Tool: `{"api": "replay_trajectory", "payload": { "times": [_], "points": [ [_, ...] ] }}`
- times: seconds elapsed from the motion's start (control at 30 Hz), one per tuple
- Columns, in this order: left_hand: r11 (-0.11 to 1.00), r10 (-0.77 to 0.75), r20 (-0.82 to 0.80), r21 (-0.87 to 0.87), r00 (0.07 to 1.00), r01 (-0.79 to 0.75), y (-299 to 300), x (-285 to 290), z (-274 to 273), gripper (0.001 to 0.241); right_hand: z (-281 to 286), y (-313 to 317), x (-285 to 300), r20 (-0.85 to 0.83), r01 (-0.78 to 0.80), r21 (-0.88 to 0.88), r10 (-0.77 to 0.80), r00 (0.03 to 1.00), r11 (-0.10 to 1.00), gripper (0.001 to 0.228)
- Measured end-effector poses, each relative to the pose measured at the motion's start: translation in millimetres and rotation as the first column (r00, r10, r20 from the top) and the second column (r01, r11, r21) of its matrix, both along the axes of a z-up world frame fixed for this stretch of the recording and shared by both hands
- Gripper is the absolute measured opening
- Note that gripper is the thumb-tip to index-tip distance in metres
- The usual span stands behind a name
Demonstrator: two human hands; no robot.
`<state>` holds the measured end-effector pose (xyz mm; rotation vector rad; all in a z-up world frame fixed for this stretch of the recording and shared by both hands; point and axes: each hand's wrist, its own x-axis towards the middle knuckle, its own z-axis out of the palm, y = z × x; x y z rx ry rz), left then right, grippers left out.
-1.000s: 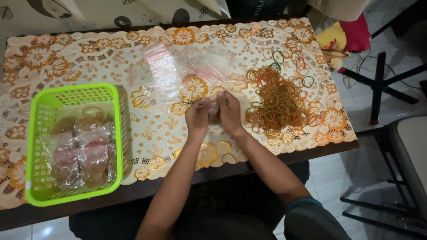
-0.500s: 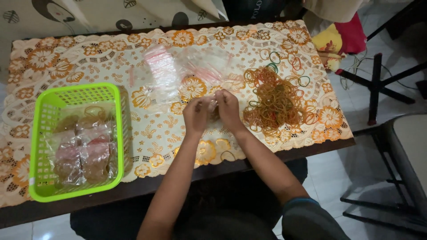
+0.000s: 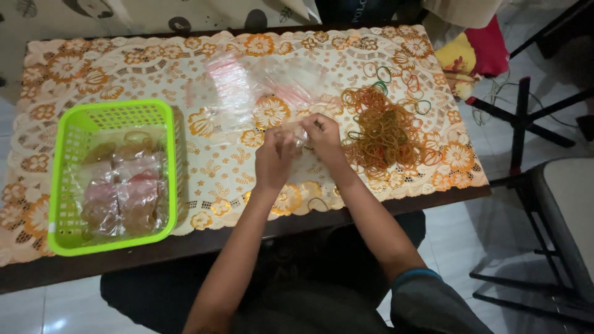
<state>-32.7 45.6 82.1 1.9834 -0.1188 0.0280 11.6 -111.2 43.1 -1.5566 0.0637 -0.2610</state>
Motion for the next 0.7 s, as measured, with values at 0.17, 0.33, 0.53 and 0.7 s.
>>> {"api": "replay_trajectory", "payload": {
  "times": [0.17, 0.33, 0.53, 0.7],
  "points": [
    [0.971, -0.004, -0.056, -0.239, 0.998, -0.010, 38, -18, -19, 0.042, -14, 0, 7, -0.004, -0.140, 0.057, 0.140, 0.990, 0.989, 0.008],
    [0.976, 0.097, -0.045, -0.192, 0.994, -0.104, 83, -53, -8, 0.039, -32, 13, 15, -0.042, -0.305, 0.072, 0.308, 0.950, 0.950, 0.015],
    [0.955, 0.295, 0.273, -0.120, 0.916, -0.272, 146, -92, 19, 0.016, 34, 85, -7, -0.045, -0.532, -0.129, 0.531, 0.846, 0.837, 0.020],
    [0.901, 0.380, 0.411, 0.038, 0.829, -0.432, 194, -122, 41, 0.011, 79, 147, -19, -0.047, -0.674, -0.269, 0.689, 0.723, 0.689, 0.016]
  ]
}}
